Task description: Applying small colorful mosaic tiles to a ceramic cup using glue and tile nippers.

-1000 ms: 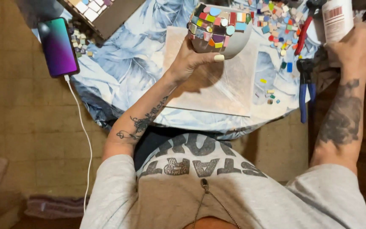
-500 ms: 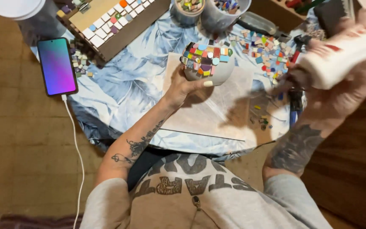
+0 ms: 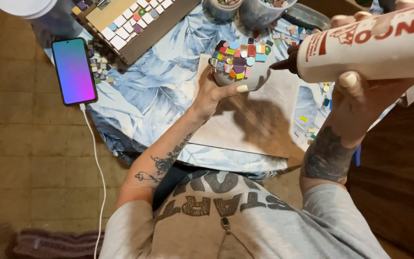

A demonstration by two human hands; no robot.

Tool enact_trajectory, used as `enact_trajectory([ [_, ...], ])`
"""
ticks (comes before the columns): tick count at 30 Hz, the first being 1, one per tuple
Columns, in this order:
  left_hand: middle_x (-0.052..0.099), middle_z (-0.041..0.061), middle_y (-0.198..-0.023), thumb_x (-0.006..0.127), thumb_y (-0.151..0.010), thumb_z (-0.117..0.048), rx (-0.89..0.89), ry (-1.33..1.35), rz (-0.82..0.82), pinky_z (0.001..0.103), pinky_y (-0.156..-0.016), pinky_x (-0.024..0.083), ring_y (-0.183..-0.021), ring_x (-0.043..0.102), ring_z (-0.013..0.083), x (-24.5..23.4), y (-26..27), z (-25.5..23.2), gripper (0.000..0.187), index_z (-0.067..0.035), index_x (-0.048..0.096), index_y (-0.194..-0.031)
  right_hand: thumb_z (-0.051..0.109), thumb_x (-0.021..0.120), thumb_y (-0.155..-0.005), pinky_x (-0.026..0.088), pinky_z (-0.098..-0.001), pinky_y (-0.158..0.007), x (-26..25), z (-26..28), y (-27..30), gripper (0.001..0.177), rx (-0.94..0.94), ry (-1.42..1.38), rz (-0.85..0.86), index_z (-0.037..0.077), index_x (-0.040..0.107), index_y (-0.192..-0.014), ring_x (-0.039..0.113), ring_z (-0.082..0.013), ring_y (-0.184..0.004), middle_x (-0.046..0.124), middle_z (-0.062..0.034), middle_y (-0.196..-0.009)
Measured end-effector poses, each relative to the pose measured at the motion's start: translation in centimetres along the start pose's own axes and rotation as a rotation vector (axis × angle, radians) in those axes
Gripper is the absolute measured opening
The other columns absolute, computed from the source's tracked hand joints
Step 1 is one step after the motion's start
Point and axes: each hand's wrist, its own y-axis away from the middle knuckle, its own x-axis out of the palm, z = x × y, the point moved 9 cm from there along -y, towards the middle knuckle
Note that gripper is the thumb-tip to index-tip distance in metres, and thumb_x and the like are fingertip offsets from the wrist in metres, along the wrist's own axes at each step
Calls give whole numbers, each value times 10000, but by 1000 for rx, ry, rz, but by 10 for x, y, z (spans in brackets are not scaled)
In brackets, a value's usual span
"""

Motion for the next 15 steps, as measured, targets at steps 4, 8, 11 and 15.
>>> enact_trajectory([
  [4, 544, 156, -1091, 733, -639, -242, -36, 24, 10, 378, -901, 452, -1019, 522, 284, -2, -1, 11, 661, 6, 406, -1157, 333, 1064, -28, 822, -360, -853, -22, 4, -13, 1712, -19, 289, 80, 84, -5, -1341, 872, -257, -956, 375, -172, -1435],
  [8, 561, 143, -1048, 757, -622, -211, 19, 41, -16, 372, -863, 483, -982, 542, 272, -5, -2, 10, 621, -3, 434, -1111, 2, 469, -756, 258, -595, -1152, -12, 12, 4, 745, -577, 615, 918, 353, 118, -1312, 272, -373, -1276, 212, -91, -1363],
  [11, 580, 134, -1021, 758, -627, -208, 83, 11, -17, 378, -848, 499, -963, 559, 271, -7, -2, 4, 571, -6, 471, -1078, -35, 472, -776, 249, -554, -1136, -15, 15, 13, 723, -674, 688, 885, 302, 110, -1302, 272, -317, -1259, 213, -58, -1381],
  [15, 544, 165, -1069, 745, -649, -245, 12, 18, -1, 381, -869, 482, -1004, 523, 296, -12, -1, 17, 665, 18, 391, -1147, -90, 431, -824, 317, -638, -1012, 26, 19, 30, 500, -549, 536, 987, 72, 260, -1265, 317, -420, -1117, 299, -213, -1208],
])
